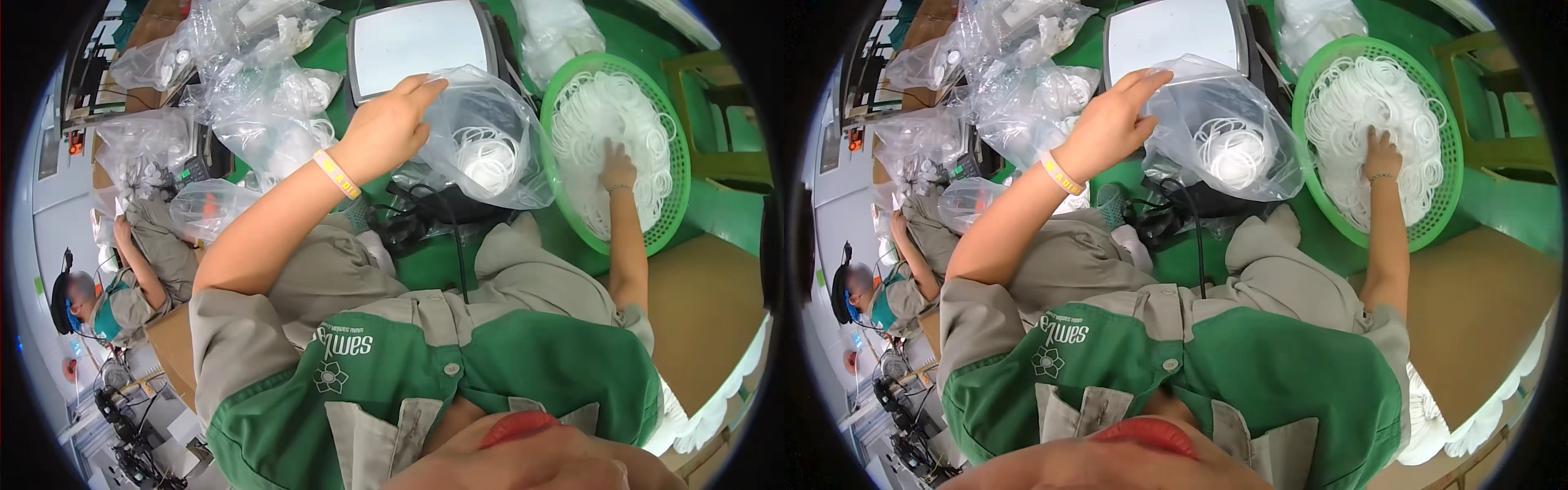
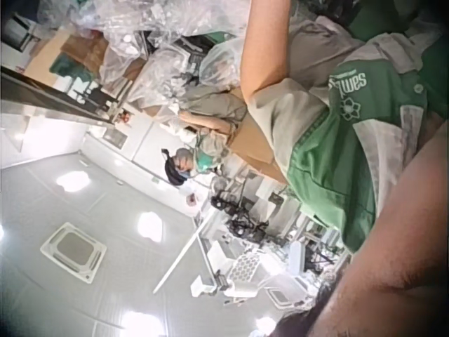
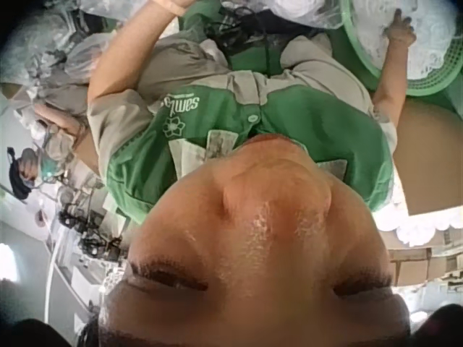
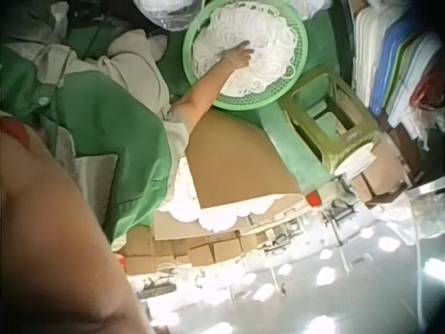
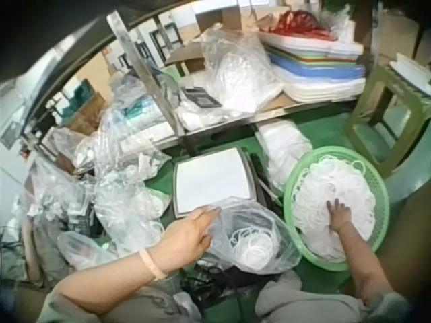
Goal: Packaging white plastic rings into bags and weighing them on a digital scale.
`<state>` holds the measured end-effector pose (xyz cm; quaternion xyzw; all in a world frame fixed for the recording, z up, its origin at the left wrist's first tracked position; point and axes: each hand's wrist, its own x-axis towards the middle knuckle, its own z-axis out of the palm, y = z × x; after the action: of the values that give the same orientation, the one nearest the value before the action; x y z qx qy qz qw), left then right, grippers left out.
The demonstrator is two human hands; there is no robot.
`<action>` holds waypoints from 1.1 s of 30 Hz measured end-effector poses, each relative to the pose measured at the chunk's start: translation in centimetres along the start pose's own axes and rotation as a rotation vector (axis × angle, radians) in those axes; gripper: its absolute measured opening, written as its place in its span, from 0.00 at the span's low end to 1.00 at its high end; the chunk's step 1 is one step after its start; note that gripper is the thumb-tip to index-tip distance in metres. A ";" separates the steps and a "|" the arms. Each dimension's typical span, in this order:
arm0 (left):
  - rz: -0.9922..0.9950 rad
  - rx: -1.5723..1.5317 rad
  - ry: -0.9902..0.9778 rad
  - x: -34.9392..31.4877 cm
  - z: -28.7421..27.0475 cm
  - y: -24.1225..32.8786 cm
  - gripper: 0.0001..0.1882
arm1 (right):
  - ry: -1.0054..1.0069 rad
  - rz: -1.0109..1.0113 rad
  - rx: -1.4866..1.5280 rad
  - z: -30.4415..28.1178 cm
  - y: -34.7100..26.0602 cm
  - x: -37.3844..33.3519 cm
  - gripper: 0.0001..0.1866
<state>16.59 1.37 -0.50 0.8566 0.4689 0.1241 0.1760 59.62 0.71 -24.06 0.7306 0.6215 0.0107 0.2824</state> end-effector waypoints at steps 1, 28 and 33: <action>0.060 -0.039 0.039 -0.1 0.2 -0.3 0.20 | -0.034 0.003 0.121 0.5 0.5 0.8 0.44; -0.321 -0.254 0.045 -0.8 -0.4 -1.1 0.13 | 0.348 0.195 1.038 -4.8 3.5 -4.5 0.22; -0.184 -0.185 0.086 -0.9 0.7 -0.9 0.16 | 0.326 0.270 1.309 -4.7 4.7 -6.3 0.19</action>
<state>15.68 0.88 -1.54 0.7840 0.5391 0.1867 0.2448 60.67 -3.49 -15.99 0.8108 0.4381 -0.2222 -0.3182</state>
